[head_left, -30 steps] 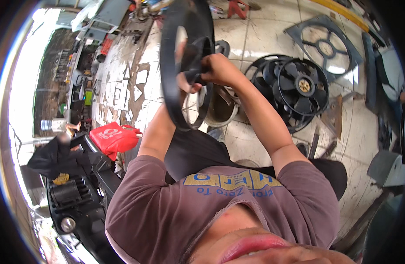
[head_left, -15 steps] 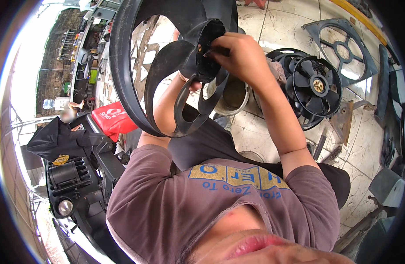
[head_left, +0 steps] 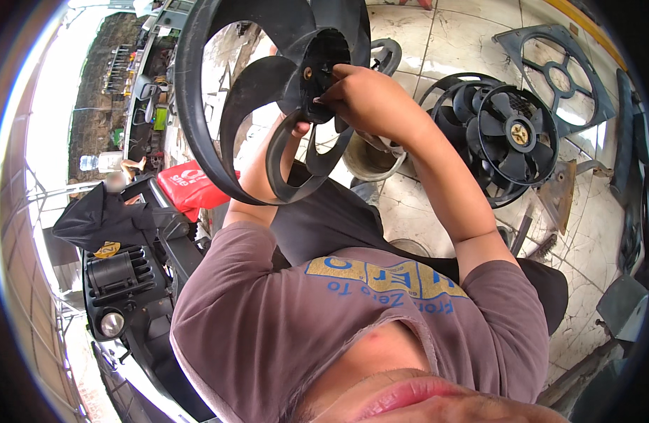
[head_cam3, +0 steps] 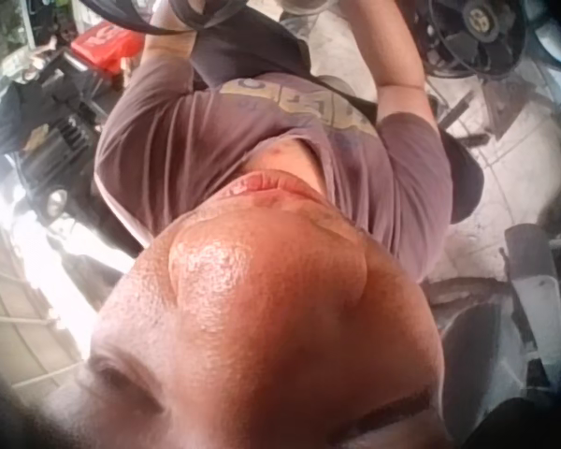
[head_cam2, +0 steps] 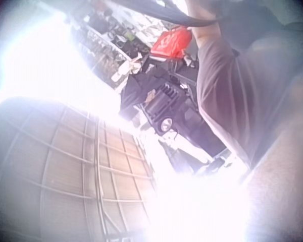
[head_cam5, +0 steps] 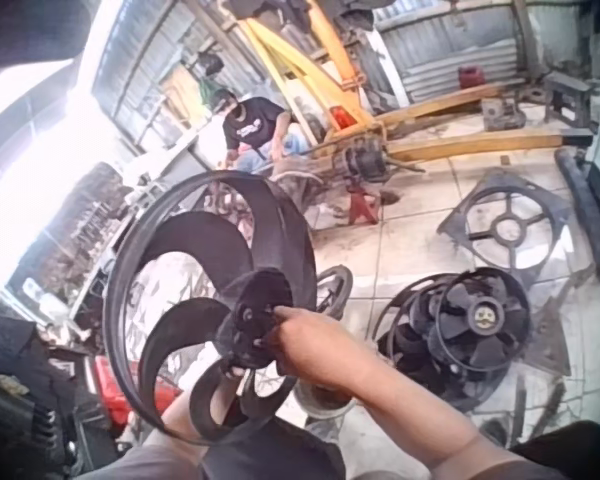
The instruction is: The person sits on the floor and wipes a black plastic fan with a cloth, rotating it to clean different sections of the blades and hub. The person repeatedly wipes the same fan without switching to other items.
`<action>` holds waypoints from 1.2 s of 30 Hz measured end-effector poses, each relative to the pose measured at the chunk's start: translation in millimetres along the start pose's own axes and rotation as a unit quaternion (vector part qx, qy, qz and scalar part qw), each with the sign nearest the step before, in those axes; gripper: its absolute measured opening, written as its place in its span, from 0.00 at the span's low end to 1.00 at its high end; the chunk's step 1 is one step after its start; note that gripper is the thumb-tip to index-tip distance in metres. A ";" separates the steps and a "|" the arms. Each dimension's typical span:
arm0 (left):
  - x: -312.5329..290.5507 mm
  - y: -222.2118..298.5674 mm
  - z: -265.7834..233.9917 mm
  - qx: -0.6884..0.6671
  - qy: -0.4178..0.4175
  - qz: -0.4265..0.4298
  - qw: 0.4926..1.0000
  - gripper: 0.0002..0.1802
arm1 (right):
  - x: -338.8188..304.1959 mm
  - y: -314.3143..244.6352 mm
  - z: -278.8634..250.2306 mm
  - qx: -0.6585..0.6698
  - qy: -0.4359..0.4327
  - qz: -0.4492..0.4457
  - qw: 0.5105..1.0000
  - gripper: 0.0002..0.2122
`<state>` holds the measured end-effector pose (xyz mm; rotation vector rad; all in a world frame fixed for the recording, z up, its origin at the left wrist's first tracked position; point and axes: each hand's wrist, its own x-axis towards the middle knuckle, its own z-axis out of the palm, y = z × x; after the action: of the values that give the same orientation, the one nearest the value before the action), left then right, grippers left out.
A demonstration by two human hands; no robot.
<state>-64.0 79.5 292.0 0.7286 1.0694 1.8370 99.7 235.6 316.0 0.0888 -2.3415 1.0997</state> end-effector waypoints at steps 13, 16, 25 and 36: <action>19.8 4.1 -0.7 0.009 0.009 0.026 1.000 0.44 | 2.3 37.5 -48.6 0.001 0.153 -0.013 0.988 0.08; 21.6 9.1 -1.5 0.020 0.016 0.030 0.999 0.44 | 5.1 43.4 -47.1 -0.011 0.180 0.007 0.984 0.08; 26.7 46.6 0.6 0.153 0.087 0.026 0.984 0.43 | -4.2 107.1 -101.7 -0.035 0.251 0.025 0.967 0.06; 33.3 88.9 6.0 0.308 0.131 -0.005 0.942 0.42 | -31.6 134.5 -125.9 -0.034 0.277 0.113 0.954 0.10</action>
<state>-108.7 88.5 375.5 0.8384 1.8620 1.6179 145.2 411.4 272.0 -0.4672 -1.9025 0.9867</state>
